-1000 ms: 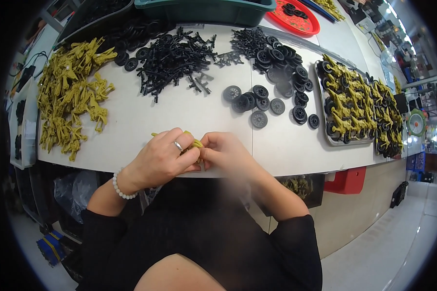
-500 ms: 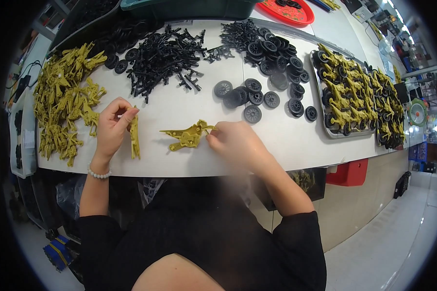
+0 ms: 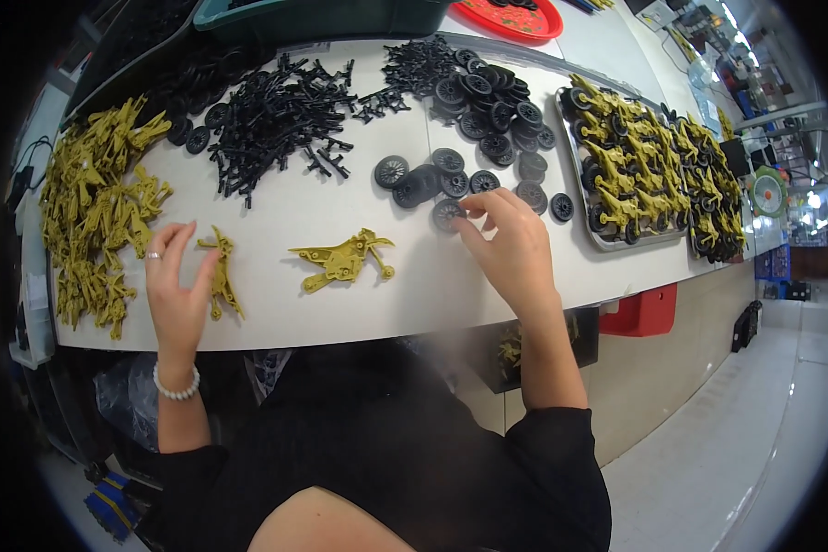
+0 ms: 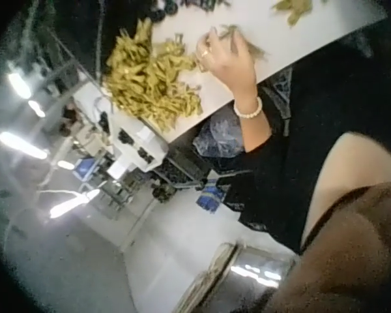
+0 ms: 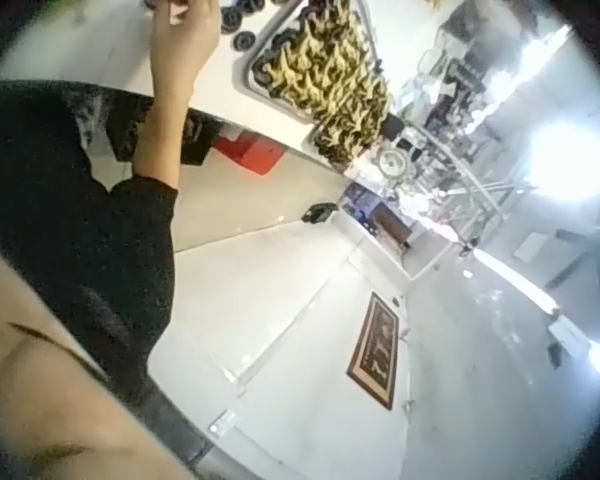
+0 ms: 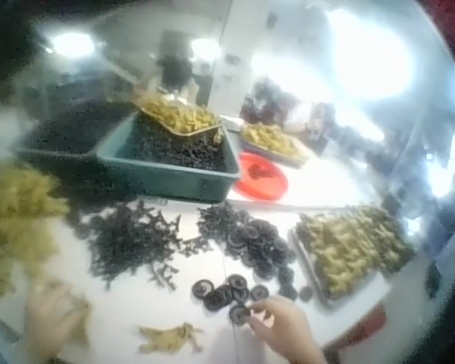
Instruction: The person assembles toy motorcycles by placing wheels and small plastic parts into motorcycle body halves, pressing the matching halves together by hand, and setting the completed motorcycles onto a tray.
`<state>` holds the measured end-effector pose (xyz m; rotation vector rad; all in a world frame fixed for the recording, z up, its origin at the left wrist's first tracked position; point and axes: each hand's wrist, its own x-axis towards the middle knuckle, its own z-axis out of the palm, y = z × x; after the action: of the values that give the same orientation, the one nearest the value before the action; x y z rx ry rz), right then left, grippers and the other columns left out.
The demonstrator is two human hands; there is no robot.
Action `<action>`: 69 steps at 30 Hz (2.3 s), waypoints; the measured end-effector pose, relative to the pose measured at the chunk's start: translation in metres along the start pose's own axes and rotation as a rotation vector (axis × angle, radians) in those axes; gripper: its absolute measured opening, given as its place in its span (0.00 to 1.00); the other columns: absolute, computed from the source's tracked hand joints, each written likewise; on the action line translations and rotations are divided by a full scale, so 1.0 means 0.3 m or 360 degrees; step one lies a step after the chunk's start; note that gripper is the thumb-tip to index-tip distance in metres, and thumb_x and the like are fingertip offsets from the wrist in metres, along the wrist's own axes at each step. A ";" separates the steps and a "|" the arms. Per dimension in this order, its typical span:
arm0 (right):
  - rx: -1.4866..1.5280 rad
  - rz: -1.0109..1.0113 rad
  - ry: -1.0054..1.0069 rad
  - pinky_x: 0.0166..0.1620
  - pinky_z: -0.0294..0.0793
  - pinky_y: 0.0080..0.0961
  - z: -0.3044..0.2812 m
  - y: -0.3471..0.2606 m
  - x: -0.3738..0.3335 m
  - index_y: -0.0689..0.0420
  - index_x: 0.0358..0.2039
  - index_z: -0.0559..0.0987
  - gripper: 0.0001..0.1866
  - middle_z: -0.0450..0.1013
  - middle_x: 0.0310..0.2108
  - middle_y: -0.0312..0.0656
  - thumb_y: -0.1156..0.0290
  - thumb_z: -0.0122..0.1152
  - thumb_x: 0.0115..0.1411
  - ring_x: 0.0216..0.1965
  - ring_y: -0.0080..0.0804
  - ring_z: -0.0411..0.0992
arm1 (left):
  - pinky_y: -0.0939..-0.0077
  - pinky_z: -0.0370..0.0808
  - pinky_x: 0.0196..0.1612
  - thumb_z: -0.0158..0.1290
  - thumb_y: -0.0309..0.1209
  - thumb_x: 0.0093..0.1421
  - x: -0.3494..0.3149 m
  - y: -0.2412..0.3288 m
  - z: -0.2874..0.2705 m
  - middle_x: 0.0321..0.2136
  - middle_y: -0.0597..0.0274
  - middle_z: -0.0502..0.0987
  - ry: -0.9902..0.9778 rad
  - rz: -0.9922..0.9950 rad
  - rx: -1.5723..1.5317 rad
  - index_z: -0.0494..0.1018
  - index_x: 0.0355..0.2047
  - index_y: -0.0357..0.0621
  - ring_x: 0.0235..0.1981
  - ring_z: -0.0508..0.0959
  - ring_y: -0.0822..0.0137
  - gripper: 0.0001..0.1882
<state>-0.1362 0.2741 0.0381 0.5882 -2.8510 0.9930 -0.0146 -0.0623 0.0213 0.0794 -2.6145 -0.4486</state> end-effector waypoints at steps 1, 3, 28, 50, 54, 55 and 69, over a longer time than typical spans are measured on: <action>-0.0041 -0.0040 0.0049 0.29 0.68 0.22 0.002 0.005 0.000 0.63 0.31 0.79 0.10 0.73 0.27 0.37 0.76 0.67 0.47 0.25 0.25 0.67 | 0.68 0.71 0.45 0.62 0.28 0.50 -0.015 0.039 -0.003 0.41 0.49 0.72 0.0001 -0.0002 -0.0002 0.72 0.46 0.34 0.40 0.74 0.57 0.23; -0.0079 0.0011 -0.0002 0.33 0.69 0.23 0.004 0.015 -0.009 0.61 0.34 0.78 0.13 0.73 0.29 0.37 0.74 0.68 0.46 0.29 0.27 0.67 | 0.61 0.68 0.49 0.65 0.32 0.46 -0.029 0.139 0.036 0.45 0.49 0.70 -0.0206 0.0141 -0.0446 0.71 0.48 0.34 0.46 0.70 0.51 0.29; 0.0135 -0.0399 -0.0460 0.40 0.70 0.29 0.084 -0.074 -0.086 0.60 0.43 0.76 0.25 0.70 0.39 0.44 0.76 0.69 0.40 0.38 0.39 0.70 | 0.66 0.66 0.47 0.65 0.29 0.42 -0.015 0.257 0.175 0.40 0.58 0.71 -0.0419 0.0177 -0.0536 0.74 0.45 0.36 0.44 0.69 0.57 0.27; 0.0130 -0.0374 -0.0363 0.45 0.70 0.28 0.124 -0.042 -0.134 0.61 0.44 0.76 0.25 0.68 0.40 0.45 0.78 0.67 0.41 0.41 0.38 0.69 | 0.67 0.72 0.39 0.60 0.29 0.50 0.413 -0.251 0.154 0.33 0.51 0.75 -0.0362 -0.0210 0.0167 0.74 0.35 0.34 0.34 0.75 0.58 0.14; 0.0155 -0.0387 -0.0327 0.45 0.68 0.31 0.134 -0.033 -0.139 0.59 0.45 0.76 0.26 0.69 0.40 0.44 0.76 0.66 0.40 0.41 0.39 0.69 | 0.72 0.71 0.37 0.60 0.27 0.50 0.409 -0.304 0.152 0.32 0.58 0.74 -0.0359 -0.0190 -0.0107 0.73 0.33 0.36 0.31 0.73 0.64 0.12; 0.0172 -0.0395 -0.0312 0.46 0.66 0.34 0.135 -0.032 -0.139 0.57 0.45 0.75 0.27 0.69 0.39 0.43 0.75 0.66 0.39 0.41 0.41 0.68 | 0.72 0.71 0.37 0.60 0.27 0.50 0.403 -0.306 0.145 0.32 0.58 0.74 -0.0364 -0.0193 -0.0113 0.73 0.33 0.36 0.31 0.73 0.64 0.12; 0.0127 -0.0471 -0.0369 0.44 0.70 0.30 0.102 -0.051 -0.109 0.59 0.45 0.76 0.25 0.70 0.40 0.46 0.74 0.68 0.42 0.43 0.41 0.70 | 0.70 0.71 0.43 0.55 0.24 0.47 0.356 -0.269 0.101 0.33 0.53 0.72 -0.0524 -0.0211 -0.0274 0.70 0.34 0.35 0.38 0.74 0.59 0.13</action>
<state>-0.0983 0.2554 0.0169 1.1640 -2.8024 1.0490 -0.1248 -0.1438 0.0181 0.1320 -2.8880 -0.7911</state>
